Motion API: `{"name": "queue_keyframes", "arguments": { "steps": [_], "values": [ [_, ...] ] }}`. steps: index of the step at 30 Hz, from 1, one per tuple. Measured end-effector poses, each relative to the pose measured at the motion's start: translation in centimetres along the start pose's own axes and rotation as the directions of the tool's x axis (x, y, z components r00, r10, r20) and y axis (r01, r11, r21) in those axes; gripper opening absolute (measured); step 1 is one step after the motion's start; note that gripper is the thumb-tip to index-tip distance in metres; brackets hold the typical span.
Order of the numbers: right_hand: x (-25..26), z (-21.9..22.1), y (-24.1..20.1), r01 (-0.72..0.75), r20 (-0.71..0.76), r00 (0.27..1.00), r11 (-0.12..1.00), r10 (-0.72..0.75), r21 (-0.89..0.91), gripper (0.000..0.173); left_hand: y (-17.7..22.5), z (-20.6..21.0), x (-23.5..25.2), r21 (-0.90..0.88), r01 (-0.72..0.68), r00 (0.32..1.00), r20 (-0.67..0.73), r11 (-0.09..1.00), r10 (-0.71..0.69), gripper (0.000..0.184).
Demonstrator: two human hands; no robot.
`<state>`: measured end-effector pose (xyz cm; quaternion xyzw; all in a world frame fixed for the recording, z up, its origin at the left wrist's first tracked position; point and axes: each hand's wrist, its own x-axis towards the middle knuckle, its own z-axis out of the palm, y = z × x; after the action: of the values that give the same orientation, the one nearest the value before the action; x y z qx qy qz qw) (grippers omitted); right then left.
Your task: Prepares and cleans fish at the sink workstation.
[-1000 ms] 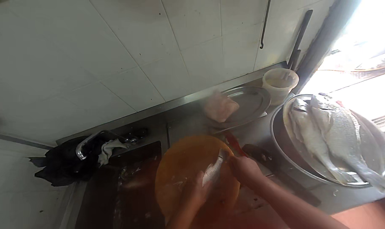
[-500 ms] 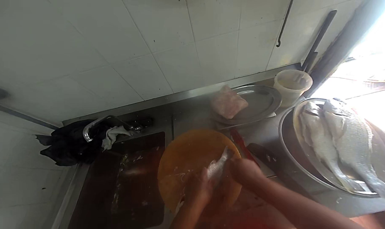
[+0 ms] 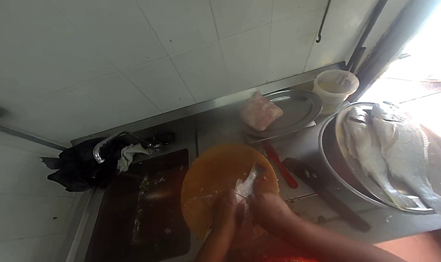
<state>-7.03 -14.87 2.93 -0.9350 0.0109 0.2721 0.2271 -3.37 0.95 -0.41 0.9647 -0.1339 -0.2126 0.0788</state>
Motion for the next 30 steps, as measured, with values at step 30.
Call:
{"name": "queue_keyframes", "arguments": {
  "steps": [30],
  "values": [
    [1.1,0.2,3.6,-0.105,-0.047,0.993,0.987,0.111,0.122,0.033,0.7,1.1,-0.7,-0.129,-0.049,0.994,-0.104,0.99,0.036,0.041]
  ]
}}
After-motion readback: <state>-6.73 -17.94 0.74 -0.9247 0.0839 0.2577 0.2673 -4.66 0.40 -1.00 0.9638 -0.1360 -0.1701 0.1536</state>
